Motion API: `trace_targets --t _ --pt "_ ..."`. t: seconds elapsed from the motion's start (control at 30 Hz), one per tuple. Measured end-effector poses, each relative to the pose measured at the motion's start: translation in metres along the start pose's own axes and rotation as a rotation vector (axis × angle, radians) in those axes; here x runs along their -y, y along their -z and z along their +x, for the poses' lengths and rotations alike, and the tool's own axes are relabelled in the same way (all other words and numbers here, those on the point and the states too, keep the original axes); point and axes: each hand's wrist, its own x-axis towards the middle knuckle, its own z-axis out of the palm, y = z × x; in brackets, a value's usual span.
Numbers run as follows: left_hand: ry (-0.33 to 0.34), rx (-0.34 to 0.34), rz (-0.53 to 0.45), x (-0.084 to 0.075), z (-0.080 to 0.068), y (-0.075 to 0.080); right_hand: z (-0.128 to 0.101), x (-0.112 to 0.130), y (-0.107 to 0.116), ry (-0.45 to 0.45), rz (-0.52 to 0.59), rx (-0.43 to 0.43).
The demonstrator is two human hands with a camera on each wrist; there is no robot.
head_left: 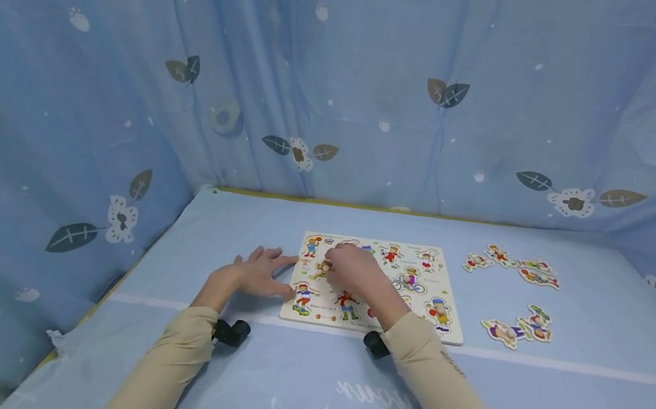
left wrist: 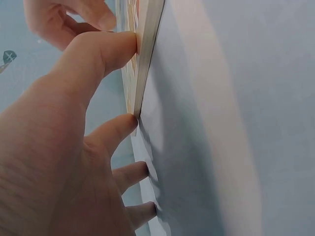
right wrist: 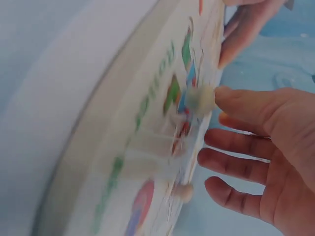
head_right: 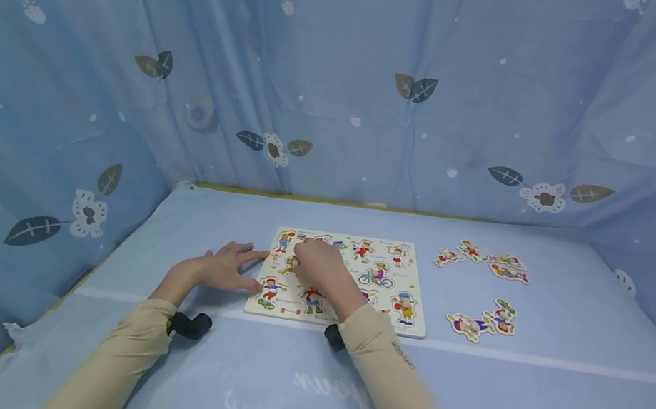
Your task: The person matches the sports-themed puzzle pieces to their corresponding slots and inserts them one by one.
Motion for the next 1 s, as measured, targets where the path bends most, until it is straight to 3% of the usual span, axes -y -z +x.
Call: trace_targets --t 0.27,0.53,1.0 --pt "0.002 0.006 -0.001 0.001 -0.004 0.002 -0.017 -0.020 0.014 -0.056 0.025 0.007" --pt "-0.018 0.011 -0.009 0.002 -0.003 0.001 -0.035 -0.045 0.025 -0.084 0.082 -0.055" --pt "-0.011 -0.004 -0.013 0.000 0.001 -0.001 -0.044 -0.116 0.044 -0.213 0.161 -0.095"
